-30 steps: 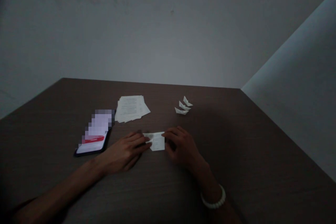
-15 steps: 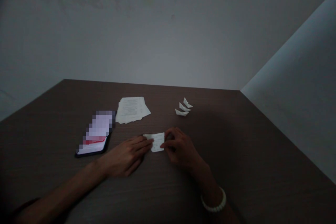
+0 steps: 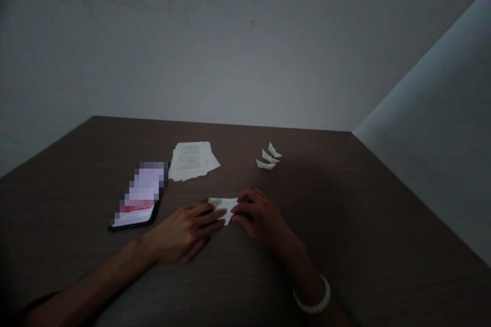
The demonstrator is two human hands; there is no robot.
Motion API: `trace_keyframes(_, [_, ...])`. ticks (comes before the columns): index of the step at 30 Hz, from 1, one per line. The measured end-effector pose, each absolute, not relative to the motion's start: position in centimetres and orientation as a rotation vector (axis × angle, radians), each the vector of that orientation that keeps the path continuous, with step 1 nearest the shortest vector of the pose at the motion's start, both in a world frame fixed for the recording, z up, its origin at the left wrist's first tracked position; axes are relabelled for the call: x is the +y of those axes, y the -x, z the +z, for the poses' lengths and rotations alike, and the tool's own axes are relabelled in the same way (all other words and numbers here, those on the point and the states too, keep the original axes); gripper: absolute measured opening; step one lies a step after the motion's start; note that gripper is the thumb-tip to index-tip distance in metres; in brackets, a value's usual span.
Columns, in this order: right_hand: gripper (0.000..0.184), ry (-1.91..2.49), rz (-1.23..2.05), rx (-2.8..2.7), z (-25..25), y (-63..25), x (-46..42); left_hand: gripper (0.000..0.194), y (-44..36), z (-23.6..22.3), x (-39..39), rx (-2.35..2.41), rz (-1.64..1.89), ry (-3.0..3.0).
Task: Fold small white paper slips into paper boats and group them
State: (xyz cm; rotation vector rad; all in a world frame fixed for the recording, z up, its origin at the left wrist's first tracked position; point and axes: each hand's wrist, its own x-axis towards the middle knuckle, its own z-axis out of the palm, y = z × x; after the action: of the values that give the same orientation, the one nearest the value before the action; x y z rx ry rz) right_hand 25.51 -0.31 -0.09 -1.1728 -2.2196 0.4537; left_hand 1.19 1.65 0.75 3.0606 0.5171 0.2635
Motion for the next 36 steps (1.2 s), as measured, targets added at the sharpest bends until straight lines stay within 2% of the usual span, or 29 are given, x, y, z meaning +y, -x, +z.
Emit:
trace_keyframes(8, [0.004, 1.167, 0.501, -2.185, -0.6, -24.8, 0.1, 0.027, -1.1, 0.4, 1.5, 0.473, 0.441, -3.055])
trace_keyframes(20, [0.008, 1.220, 0.529, -2.088, -0.9, -23.6, 0.6, 0.024, -1.1, 0.1, 1.5, 0.422, 0.650, -3.028])
trace_keyframes(29, [0.012, 1.325, 0.498, -2.061, -1.3, -22.9, 0.8, 0.036, -1.3, 0.8, 1.5, 0.504, 0.399, -2.992])
trace_keyframes(36, [0.011, 1.332, 0.460, -2.093, -1.2, -22.7, 0.6, 0.035, -1.3, 1.1, 1.6, 0.535, 0.305, -2.972])
